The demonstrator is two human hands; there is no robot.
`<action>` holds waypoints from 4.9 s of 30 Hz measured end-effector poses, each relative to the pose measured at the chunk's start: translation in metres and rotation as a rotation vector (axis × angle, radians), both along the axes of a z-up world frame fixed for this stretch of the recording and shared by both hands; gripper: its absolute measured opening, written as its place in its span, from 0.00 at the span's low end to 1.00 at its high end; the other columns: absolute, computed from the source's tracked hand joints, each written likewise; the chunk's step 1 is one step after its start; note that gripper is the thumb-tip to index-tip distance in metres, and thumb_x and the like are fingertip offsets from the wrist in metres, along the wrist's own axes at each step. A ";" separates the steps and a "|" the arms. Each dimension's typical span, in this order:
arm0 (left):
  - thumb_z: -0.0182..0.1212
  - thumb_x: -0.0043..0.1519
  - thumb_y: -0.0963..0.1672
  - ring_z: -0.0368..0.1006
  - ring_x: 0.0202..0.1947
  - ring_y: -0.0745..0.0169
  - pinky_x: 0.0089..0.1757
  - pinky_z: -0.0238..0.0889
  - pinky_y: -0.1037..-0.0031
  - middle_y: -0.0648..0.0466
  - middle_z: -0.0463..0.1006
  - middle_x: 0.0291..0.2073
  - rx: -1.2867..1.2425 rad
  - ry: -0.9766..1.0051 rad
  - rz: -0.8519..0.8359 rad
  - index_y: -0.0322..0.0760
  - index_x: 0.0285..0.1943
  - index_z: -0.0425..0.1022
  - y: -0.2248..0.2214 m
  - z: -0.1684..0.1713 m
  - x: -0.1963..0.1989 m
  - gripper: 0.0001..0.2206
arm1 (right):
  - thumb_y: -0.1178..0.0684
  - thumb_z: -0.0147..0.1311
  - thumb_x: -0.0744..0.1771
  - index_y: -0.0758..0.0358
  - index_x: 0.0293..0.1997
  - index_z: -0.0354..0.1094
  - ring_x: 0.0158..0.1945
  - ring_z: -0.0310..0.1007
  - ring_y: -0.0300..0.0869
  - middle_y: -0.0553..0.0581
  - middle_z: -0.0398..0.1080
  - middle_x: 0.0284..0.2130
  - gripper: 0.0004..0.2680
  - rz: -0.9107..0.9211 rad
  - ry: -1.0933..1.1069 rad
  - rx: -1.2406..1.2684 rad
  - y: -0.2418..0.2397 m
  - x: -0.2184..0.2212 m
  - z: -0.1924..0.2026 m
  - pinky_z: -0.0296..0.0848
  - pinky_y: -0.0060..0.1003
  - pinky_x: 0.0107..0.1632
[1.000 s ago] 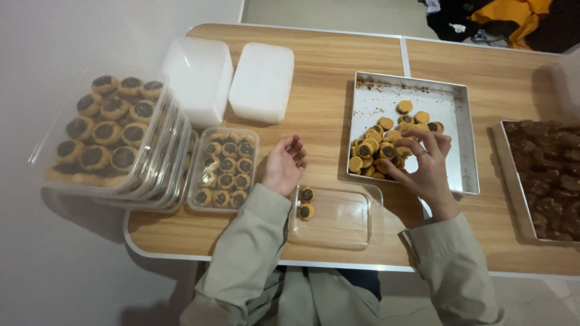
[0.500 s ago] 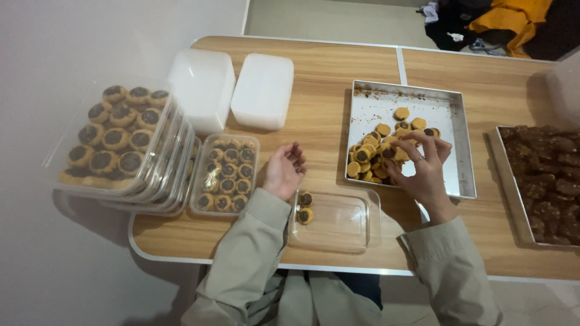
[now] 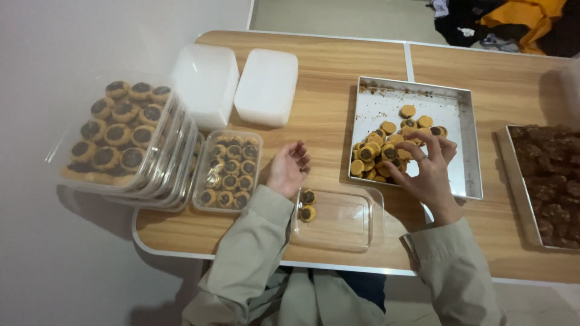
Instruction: Arranging cookies from a metal tray into a plastic container.
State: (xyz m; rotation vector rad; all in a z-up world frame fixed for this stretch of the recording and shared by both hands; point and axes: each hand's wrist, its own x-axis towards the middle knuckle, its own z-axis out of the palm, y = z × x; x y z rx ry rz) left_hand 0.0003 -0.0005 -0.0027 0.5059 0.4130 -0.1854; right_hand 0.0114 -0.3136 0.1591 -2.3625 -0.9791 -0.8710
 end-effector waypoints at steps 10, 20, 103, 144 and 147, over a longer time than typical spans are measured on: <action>0.55 0.65 0.49 0.77 0.35 0.66 0.40 0.65 0.74 0.65 0.83 0.36 0.017 -0.002 0.012 0.53 0.47 0.77 0.000 0.008 -0.003 0.07 | 0.52 0.73 0.61 0.60 0.47 0.75 0.59 0.54 0.53 0.55 0.67 0.54 0.14 -0.019 0.001 0.005 -0.003 0.005 -0.009 0.55 0.45 0.62; 0.57 0.64 0.49 0.78 0.35 0.63 0.40 0.66 0.72 0.64 0.83 0.35 -0.044 0.006 0.012 0.54 0.45 0.77 0.001 -0.008 0.006 0.06 | 0.53 0.72 0.61 0.59 0.47 0.74 0.58 0.56 0.53 0.54 0.67 0.53 0.14 0.024 0.019 0.048 0.002 -0.002 0.000 0.54 0.45 0.64; 0.56 0.61 0.48 0.76 0.33 0.64 0.36 0.67 0.74 0.64 0.81 0.35 -0.010 0.023 0.116 0.54 0.44 0.74 -0.008 -0.010 0.014 0.05 | 0.46 0.58 0.66 0.41 0.55 0.76 0.55 0.54 0.56 0.57 0.61 0.56 0.11 0.684 0.546 -0.544 0.112 -0.101 0.011 0.56 0.52 0.59; 0.56 0.61 0.48 0.78 0.32 0.63 0.36 0.70 0.72 0.62 0.82 0.33 0.046 0.005 0.110 0.53 0.42 0.76 -0.024 -0.016 0.015 0.05 | 0.44 0.63 0.65 0.51 0.45 0.74 0.53 0.64 0.51 0.51 0.65 0.49 0.09 0.533 0.261 -0.386 0.116 -0.102 0.020 0.66 0.42 0.55; 0.56 0.62 0.48 0.78 0.34 0.63 0.37 0.69 0.73 0.62 0.82 0.35 0.032 0.003 0.092 0.53 0.44 0.75 -0.022 -0.018 0.017 0.06 | 0.46 0.61 0.65 0.52 0.43 0.73 0.52 0.65 0.54 0.52 0.66 0.48 0.07 0.537 0.231 -0.345 0.118 -0.106 0.028 0.66 0.43 0.55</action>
